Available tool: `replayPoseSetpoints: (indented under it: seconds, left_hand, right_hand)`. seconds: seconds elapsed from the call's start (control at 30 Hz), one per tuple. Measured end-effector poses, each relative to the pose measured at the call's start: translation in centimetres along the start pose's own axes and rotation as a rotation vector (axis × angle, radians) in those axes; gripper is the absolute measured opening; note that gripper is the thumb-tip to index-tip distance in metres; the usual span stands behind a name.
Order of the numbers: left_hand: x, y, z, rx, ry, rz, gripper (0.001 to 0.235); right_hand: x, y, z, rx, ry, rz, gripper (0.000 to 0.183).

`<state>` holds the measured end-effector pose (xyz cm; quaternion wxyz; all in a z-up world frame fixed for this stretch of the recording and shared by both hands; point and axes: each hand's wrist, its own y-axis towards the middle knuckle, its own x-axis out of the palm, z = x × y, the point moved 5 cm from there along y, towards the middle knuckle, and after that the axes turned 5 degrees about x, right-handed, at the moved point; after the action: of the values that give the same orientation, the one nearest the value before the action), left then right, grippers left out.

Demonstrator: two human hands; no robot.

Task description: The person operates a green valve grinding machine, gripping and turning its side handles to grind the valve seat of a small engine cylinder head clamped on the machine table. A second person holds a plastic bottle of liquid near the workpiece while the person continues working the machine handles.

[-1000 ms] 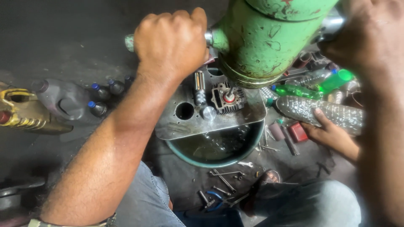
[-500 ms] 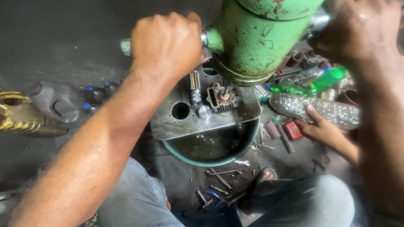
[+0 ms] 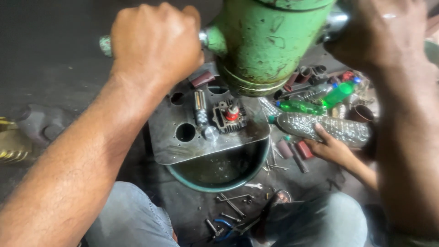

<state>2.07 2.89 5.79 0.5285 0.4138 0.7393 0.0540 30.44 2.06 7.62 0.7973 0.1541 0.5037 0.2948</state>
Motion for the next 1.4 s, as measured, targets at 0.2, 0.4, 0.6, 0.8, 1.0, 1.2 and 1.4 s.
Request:
replayPoseSetpoints:
  seconds: [0.2,0.4,0.6,0.8,1.0,1.2,1.4]
  left_hand:
    - [-1.5,0.0,-0.2,0.077,0.094,0.231,0.006]
    - [-3.1,1.7,-1.4,0.025,-0.247,0.147,0.020]
    - [-2.8,2.1,-2.4,0.022,-0.202,0.176,0.022]
    - [-1.5,2.2,-2.7,-0.001,-0.082,0.220,0.026]
    - [-1.4,1.0,-2.3,0.076,0.027,0.411,0.031]
    - [-1.9,0.2,-1.5,0.139,0.122,0.514,0.035]
    - [-0.9,-0.6,-1.0,0.128,0.182,0.519,0.028]
  right_hand:
    - [9.8,-0.6,4.8,0.121,0.312,-0.130,0.035]
    - [6.0,-1.4,4.4,0.084,0.435,-0.074,0.036]
    - [1.6,-1.3,3.0,-0.015,0.489,0.090,0.051]
    - [3.8,-2.4,3.6,-0.012,0.693,0.122,0.046]
    - [4.3,-2.5,2.7,0.142,0.699,-0.032,0.035]
    - [2.8,-2.8,1.0,0.190,0.621,-0.040,0.035]
    - [2.7,-2.8,-0.1,0.212,0.464,-0.061,0.039]
